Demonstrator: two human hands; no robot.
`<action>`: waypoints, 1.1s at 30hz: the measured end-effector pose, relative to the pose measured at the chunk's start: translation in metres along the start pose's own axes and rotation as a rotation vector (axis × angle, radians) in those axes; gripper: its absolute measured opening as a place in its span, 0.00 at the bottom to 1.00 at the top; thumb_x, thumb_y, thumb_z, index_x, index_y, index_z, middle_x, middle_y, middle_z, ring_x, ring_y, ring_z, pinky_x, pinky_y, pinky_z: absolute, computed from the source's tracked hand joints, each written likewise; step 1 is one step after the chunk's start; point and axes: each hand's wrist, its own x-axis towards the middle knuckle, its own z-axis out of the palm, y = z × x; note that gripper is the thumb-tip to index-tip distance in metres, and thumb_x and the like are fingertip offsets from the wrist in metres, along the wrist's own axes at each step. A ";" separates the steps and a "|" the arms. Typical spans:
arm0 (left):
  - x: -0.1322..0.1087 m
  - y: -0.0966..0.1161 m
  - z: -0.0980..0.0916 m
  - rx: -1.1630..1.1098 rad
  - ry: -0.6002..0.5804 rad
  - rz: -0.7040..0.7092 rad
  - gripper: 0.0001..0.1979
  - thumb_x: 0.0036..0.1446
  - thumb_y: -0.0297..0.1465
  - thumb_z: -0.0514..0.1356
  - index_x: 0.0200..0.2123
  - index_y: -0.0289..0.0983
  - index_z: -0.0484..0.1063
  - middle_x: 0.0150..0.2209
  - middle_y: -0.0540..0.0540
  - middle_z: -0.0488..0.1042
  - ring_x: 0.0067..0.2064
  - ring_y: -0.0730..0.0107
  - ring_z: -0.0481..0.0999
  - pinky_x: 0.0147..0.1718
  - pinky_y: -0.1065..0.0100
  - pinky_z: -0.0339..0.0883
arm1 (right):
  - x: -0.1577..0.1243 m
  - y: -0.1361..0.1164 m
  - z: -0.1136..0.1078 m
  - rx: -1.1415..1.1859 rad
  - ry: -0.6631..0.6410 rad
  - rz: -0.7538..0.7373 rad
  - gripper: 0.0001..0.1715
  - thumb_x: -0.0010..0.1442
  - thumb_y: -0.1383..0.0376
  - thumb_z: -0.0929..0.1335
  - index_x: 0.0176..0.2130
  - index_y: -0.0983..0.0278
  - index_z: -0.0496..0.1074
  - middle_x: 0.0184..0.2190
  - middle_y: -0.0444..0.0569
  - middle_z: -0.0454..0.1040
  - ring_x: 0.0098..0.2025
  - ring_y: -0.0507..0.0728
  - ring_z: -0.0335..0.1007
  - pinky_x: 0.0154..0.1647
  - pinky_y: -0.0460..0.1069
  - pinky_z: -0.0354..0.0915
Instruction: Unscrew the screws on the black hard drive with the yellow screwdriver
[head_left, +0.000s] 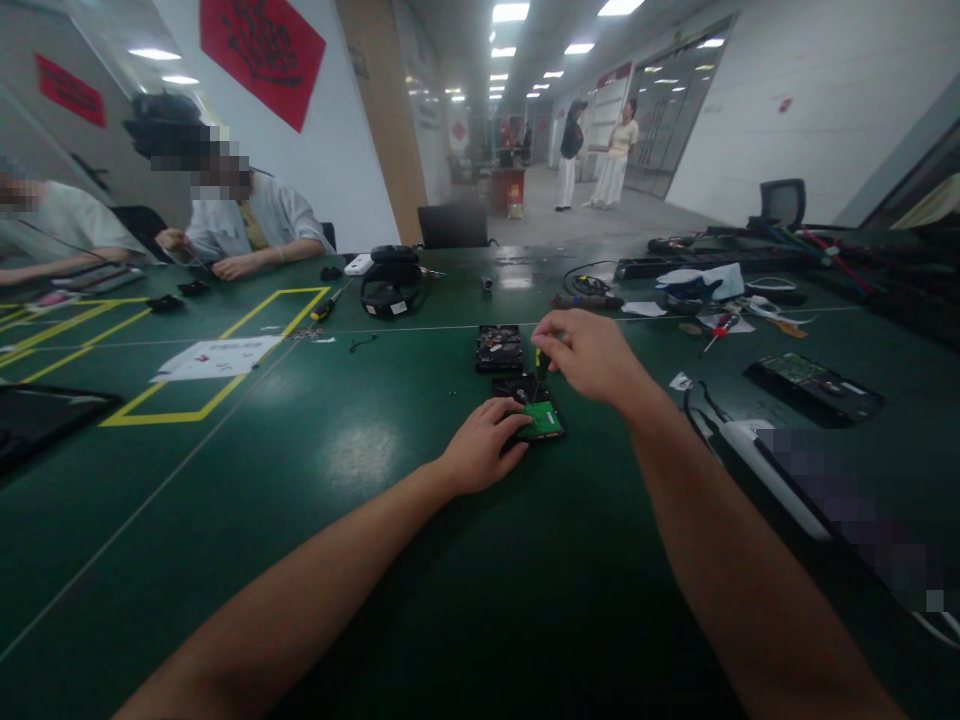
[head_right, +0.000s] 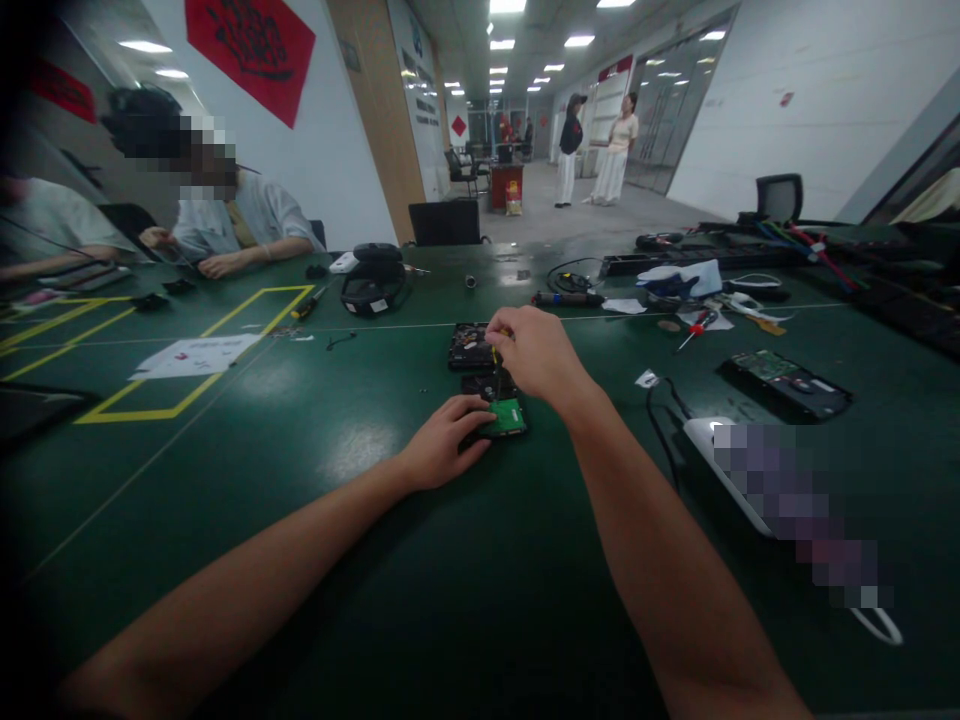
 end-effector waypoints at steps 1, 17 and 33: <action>0.000 0.000 0.000 0.000 0.001 0.000 0.22 0.66 0.32 0.64 0.62 0.41 0.71 0.62 0.36 0.70 0.65 0.46 0.70 0.63 0.41 0.70 | 0.000 0.000 0.000 0.004 0.001 -0.001 0.10 0.68 0.64 0.67 0.39 0.62 0.79 0.37 0.51 0.81 0.33 0.57 0.76 0.41 0.54 0.67; 0.000 0.001 0.000 0.000 0.003 -0.003 0.22 0.66 0.32 0.64 0.62 0.41 0.71 0.61 0.36 0.70 0.65 0.47 0.70 0.64 0.42 0.69 | 0.001 0.001 0.001 -0.036 0.038 0.063 0.10 0.63 0.57 0.74 0.40 0.61 0.78 0.38 0.51 0.83 0.37 0.60 0.76 0.42 0.55 0.67; 0.000 0.002 0.000 -0.008 0.007 -0.002 0.22 0.65 0.32 0.64 0.62 0.41 0.71 0.62 0.36 0.70 0.64 0.47 0.70 0.63 0.41 0.70 | -0.002 -0.004 -0.001 -0.025 0.006 0.032 0.08 0.65 0.59 0.71 0.40 0.61 0.78 0.34 0.50 0.82 0.37 0.60 0.76 0.40 0.54 0.66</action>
